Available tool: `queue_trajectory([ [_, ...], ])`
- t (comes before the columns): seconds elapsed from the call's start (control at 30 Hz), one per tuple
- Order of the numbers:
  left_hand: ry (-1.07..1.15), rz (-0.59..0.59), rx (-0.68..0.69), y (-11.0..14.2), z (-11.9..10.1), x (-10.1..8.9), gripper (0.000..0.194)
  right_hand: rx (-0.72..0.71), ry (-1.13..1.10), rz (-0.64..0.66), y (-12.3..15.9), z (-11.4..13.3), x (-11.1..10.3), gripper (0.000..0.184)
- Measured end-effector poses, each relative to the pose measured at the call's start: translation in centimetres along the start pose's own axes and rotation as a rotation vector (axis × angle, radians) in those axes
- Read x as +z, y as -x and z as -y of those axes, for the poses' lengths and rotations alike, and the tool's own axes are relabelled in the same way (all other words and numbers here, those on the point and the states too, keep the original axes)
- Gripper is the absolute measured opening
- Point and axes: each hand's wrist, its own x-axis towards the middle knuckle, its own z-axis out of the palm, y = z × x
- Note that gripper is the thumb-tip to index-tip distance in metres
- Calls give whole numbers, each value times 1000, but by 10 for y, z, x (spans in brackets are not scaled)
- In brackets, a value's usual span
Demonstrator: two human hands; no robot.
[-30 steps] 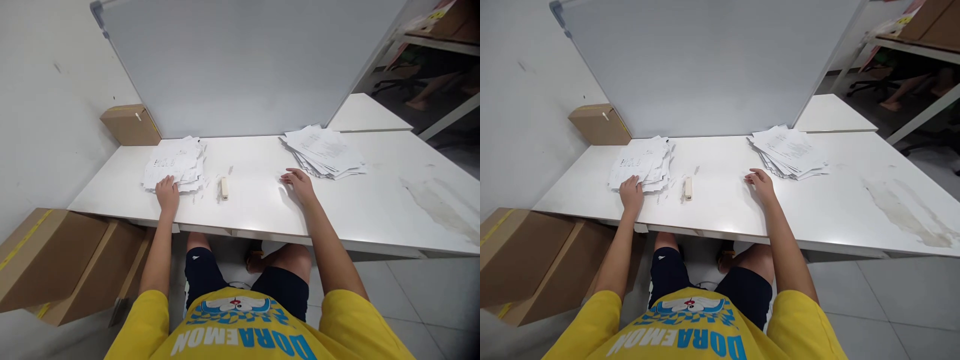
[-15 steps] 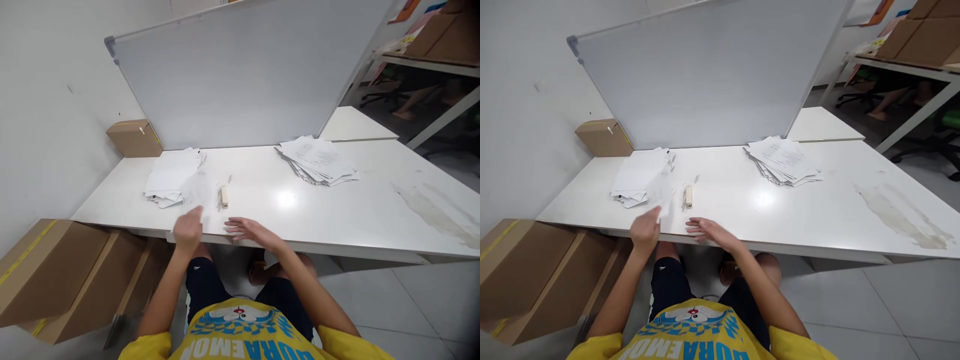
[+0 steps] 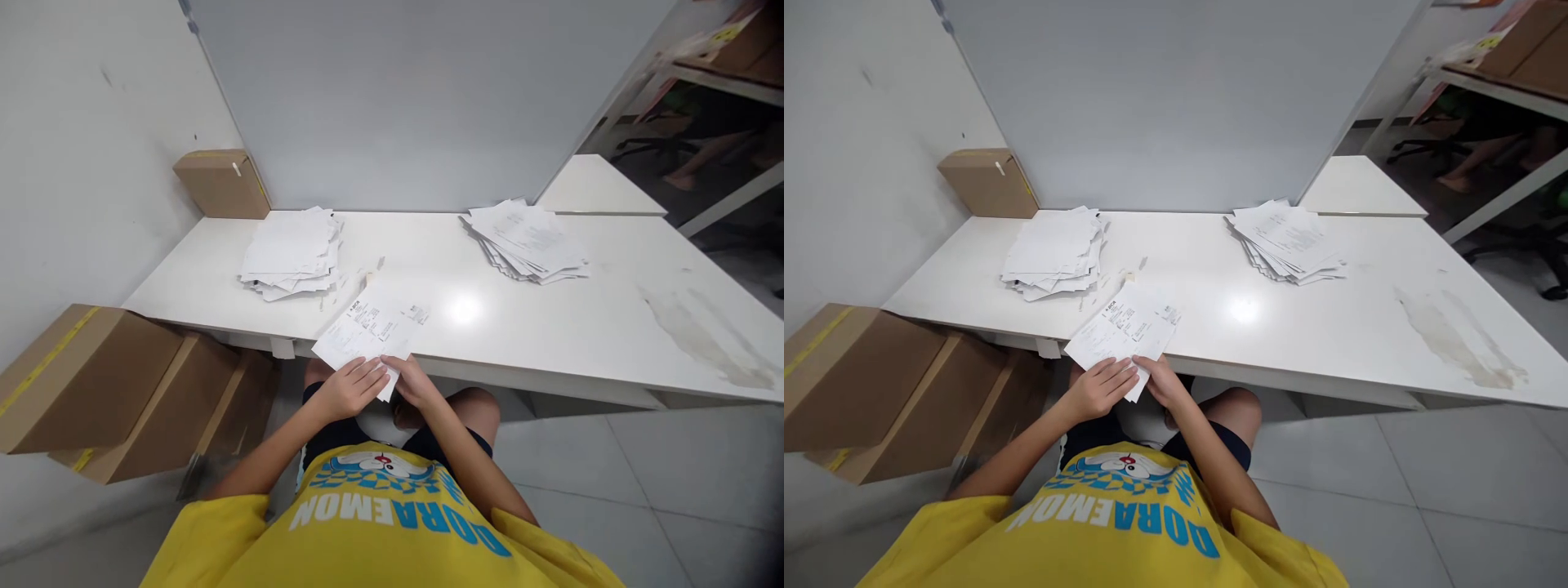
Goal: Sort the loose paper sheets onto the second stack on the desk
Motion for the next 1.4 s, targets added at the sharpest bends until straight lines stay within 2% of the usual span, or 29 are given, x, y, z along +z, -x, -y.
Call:
queue_trajectory([
  [0.07,96,34,-86,2,-16,-1,48,-77,17,-26,3,-8,-5,57],
  [0.13,246,92,-155,3,-24,-9,53,-110,65,-57,5,-9,-16,55],
  [0.17,318,107,-186,3,-23,-15,55,-114,94,-89,6,-9,-23,55],
  [0.23,414,59,-306,1,-11,-25,56,-116,137,-161,9,-7,-38,56],
  [0.27,433,-2,-441,-2,0,-28,54,-114,151,-186,11,-7,-45,58],
  [0.33,472,-102,-857,-8,23,-27,51,-97,174,-184,15,-7,-55,61],
  [0.37,532,-95,-1071,-13,35,-24,50,-82,185,-166,17,-8,-58,61],
  [0.4,642,-38,-1225,-17,44,-21,49,-69,197,-146,19,-10,-59,61],
  [0.47,928,74,-1346,-27,57,-13,50,-66,211,-122,23,-15,-55,61],
  [0.5,1065,102,-1346,-32,60,-11,51,-74,213,-115,25,-18,-52,61],
  [0.57,1260,77,-1319,-41,60,-7,51,-105,204,-99,29,-23,-43,63],
  [0.7,1375,-12,-1315,-54,52,-4,48,-181,144,-91,34,-30,-28,70],
  [0.83,1265,-9,-1273,-59,53,-3,35,-202,121,-119,38,-29,-18,75],
  [1.0,901,131,-1155,-65,52,-7,28,-261,65,-196,43,-30,-7,69],
  [1.13,744,240,-1077,-71,48,-10,28,-296,11,-280,41,-37,-6,72],
  [1.2,677,283,-1048,-75,57,-8,29,-319,18,-317,38,-40,-8,73],
  [1.27,574,272,-1025,-79,77,-1,30,-366,33,-380,33,-41,-11,74],
  [1.33,461,182,-968,-82,104,10,32,-438,53,-455,26,-41,-13,74],
  [1.4,400,76,-855,-83,133,24,37,-505,75,-515,17,-38,-13,76],
])
